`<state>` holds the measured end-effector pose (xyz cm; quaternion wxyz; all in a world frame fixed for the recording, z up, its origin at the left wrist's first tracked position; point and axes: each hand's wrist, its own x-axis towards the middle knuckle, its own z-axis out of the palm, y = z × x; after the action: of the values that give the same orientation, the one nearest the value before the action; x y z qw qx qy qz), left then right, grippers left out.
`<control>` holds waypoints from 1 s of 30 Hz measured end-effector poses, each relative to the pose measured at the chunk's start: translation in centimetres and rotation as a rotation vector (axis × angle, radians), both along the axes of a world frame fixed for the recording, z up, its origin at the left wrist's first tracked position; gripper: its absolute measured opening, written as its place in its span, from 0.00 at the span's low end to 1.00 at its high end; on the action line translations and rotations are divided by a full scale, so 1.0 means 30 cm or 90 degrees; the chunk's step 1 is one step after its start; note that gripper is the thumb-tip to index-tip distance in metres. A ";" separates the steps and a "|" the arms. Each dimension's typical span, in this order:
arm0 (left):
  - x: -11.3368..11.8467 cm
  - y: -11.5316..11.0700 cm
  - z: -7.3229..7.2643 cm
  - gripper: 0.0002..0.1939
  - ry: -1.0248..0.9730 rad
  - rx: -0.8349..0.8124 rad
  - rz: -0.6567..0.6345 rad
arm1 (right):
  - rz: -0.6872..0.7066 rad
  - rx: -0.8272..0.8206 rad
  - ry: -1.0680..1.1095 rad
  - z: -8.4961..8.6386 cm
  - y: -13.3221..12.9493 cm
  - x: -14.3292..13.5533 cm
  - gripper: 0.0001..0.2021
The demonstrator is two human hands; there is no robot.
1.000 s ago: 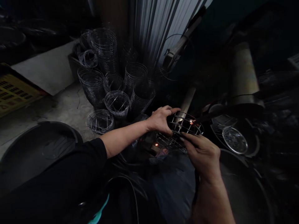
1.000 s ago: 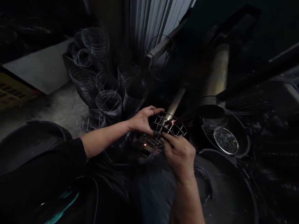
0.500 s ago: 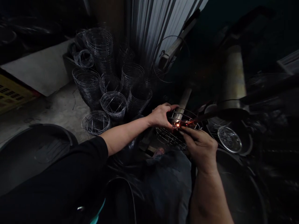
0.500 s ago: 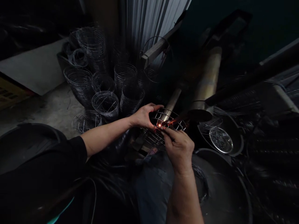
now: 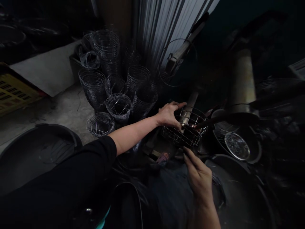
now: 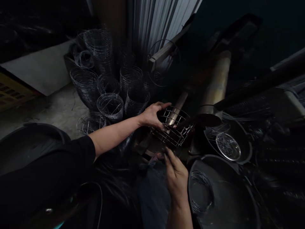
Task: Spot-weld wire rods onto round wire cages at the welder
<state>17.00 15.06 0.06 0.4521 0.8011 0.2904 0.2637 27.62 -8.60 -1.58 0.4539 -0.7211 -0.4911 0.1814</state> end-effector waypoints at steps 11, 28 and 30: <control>-0.069 -0.056 -0.303 0.64 -0.253 -0.434 0.031 | 0.122 -0.034 -0.244 0.002 -0.114 -0.044 0.22; -0.346 -0.299 -0.069 0.53 0.014 0.016 0.001 | 0.225 -0.204 -0.370 0.197 0.042 -0.125 0.14; -0.335 -0.302 -0.060 0.52 0.014 0.025 0.020 | 0.219 -0.193 -0.537 0.178 0.029 -0.125 0.16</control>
<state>6.96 5.99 -1.74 0.4288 0.8081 0.3023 0.2679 23.86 -7.72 3.76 0.0684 -0.6981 -0.7126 0.0149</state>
